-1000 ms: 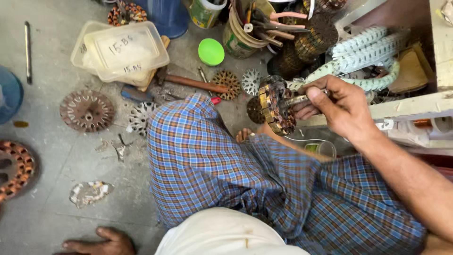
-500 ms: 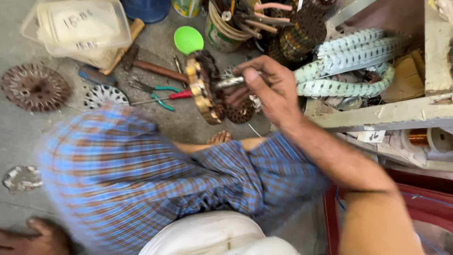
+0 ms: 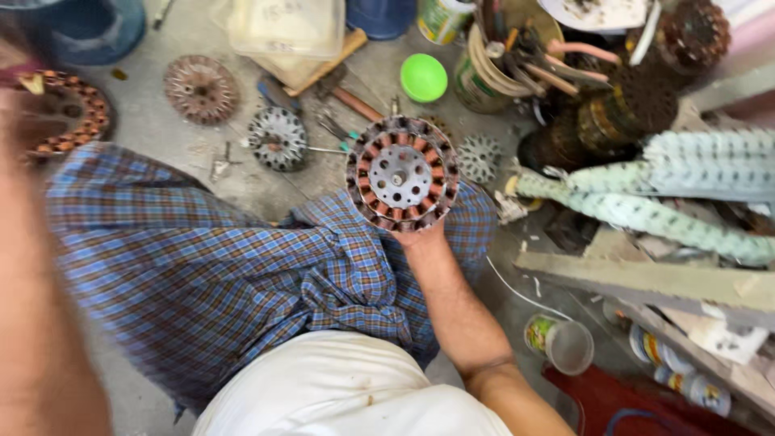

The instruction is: The person operates a stator pressing machine, then sits on the floor to manually repair motor stators. They use a hammer and punch to adjust the stator slots and inspect the components.

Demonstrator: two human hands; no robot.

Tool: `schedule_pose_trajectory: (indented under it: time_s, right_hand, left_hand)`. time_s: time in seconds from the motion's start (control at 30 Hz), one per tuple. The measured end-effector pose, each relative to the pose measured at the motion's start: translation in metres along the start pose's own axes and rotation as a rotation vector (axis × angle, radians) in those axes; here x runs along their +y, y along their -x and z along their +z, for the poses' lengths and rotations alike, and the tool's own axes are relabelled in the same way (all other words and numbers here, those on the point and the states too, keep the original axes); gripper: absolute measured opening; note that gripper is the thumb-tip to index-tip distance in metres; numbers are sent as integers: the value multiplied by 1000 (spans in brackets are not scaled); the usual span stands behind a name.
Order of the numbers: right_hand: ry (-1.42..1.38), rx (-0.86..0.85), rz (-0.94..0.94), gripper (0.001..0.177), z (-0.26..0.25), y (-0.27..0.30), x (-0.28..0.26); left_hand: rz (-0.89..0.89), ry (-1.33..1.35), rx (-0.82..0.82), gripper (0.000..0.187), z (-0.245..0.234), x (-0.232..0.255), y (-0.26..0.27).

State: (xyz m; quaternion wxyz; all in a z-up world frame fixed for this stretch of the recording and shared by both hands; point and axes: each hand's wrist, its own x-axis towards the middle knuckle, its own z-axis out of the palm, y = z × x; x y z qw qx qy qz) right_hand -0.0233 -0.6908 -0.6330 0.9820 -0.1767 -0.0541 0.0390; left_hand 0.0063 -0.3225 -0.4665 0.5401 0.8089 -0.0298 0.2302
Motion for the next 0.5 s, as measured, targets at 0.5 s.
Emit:
schedule_pose_trajectory:
  time_s: [0.5]
  right_hand:
    - [-25, 374, 76, 58, -16, -65, 38]
  left_hand:
    - [-726, 1021, -770, 48, 176, -64, 16]
